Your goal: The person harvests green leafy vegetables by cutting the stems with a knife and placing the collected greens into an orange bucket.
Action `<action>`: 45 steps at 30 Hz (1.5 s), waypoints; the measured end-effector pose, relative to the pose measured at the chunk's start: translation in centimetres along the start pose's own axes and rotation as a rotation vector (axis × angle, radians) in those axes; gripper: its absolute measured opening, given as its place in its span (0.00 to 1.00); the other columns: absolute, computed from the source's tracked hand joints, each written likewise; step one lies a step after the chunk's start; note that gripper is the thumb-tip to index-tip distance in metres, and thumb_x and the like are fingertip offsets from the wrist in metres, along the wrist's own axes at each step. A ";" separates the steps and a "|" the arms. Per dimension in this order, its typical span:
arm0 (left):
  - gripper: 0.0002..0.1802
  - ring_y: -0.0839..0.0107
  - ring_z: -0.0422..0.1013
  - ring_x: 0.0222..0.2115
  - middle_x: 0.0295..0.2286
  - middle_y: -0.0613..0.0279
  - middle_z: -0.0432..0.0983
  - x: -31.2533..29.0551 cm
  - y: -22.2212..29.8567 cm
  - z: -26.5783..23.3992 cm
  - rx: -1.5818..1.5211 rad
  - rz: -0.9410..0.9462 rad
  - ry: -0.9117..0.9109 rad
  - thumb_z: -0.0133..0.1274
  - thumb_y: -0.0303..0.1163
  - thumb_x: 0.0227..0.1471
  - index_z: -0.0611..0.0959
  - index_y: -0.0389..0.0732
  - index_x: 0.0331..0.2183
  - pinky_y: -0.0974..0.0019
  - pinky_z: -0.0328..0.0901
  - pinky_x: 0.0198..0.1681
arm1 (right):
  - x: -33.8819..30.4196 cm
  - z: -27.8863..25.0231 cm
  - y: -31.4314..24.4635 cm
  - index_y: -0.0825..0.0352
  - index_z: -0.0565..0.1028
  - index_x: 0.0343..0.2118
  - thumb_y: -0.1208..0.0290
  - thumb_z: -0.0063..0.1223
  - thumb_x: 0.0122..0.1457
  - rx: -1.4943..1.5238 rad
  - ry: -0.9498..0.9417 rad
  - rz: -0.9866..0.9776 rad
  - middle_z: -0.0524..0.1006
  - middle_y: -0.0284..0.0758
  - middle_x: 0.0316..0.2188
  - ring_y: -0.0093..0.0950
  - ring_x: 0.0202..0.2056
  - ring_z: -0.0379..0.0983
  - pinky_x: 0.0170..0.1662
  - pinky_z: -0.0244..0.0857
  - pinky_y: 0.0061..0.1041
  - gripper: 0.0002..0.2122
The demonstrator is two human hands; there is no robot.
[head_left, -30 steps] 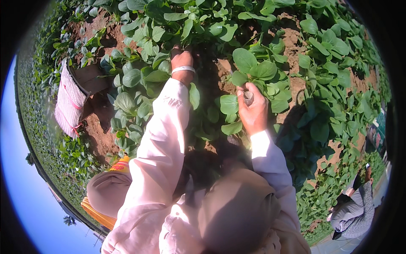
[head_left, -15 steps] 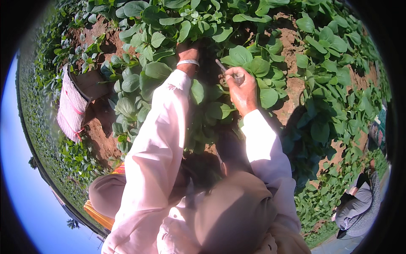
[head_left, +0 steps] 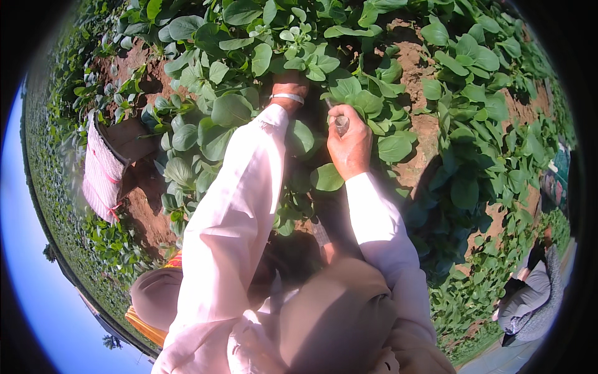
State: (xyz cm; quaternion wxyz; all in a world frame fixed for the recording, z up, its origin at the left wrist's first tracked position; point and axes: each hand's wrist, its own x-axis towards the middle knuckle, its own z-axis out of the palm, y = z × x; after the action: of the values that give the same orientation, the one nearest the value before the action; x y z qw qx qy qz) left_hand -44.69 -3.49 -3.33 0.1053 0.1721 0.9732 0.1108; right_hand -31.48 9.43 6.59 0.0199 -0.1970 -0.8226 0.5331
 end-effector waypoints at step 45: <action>0.15 0.51 0.73 0.35 0.34 0.50 0.77 4.2 3.1 1.1 -0.218 0.116 0.196 0.45 0.33 0.49 0.78 0.40 0.38 0.54 0.67 0.37 | 3.2 -0.7 0.6 0.62 0.71 0.33 0.80 0.53 0.47 -0.003 0.073 0.091 0.77 0.40 0.24 0.40 0.28 0.76 0.32 0.68 0.34 0.10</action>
State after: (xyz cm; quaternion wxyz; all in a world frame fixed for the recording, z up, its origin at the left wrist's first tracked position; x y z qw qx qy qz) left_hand -47.35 1.05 -4.28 0.0211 0.2041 0.9494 0.2379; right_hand -34.09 11.40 5.79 0.0254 -0.2537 -0.8122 0.5247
